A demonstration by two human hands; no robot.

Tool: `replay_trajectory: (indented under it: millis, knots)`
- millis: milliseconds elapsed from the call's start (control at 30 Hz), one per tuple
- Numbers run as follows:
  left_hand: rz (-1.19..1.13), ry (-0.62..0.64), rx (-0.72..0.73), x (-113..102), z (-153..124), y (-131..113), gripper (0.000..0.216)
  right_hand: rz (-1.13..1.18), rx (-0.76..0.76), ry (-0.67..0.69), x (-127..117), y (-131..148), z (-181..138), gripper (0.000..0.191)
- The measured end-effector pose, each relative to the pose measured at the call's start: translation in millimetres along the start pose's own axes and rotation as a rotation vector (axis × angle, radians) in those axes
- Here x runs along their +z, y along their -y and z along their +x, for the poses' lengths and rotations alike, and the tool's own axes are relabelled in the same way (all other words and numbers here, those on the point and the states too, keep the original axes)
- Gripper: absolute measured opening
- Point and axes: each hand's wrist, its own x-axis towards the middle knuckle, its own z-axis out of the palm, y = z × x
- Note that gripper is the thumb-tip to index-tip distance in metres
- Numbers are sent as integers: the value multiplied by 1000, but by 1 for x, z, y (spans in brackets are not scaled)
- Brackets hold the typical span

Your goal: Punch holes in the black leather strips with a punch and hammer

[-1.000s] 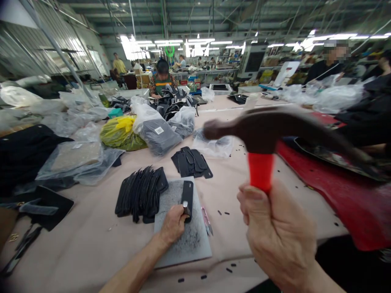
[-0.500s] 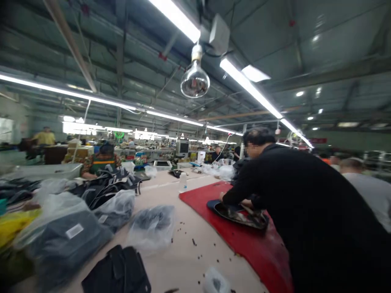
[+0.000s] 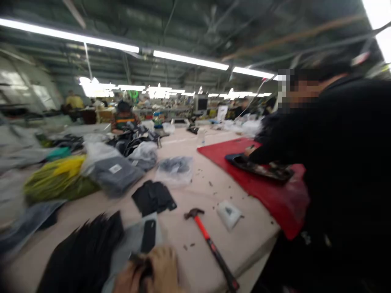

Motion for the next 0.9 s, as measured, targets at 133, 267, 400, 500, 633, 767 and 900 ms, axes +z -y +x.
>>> replay_trajectory:
  millis: [133, 267, 400, 500, 633, 767, 900]
  knots:
    - [-158, 98, 194, -36, -23, 79, 17, 313, 140, 117, 73, 47, -49, 39]
    - [-208, 90, 162, -38, -12, 93, 20, 391, 145, 116, 86, 34, -48, 39]
    - [-232, 185, 227, -33, -13, 97, 23, 358, 102, 120, 80, 29, -46, 32]
    - [-243, 215, 282, -31, -18, 102, 24, 275, 120, 117, 82, 39, -46, 35]
    - [-267, 180, 285, -32, -21, 104, 25, 93, 266, 86, 96, 47, -34, 70]
    - [-313, 123, 236, -33, -22, 105, 24, 95, 348, 109, 109, 34, -20, 74]
    - [-356, 126, 219, -31, -23, 108, 23, 273, 359, 71, 108, 5, -12, 44]
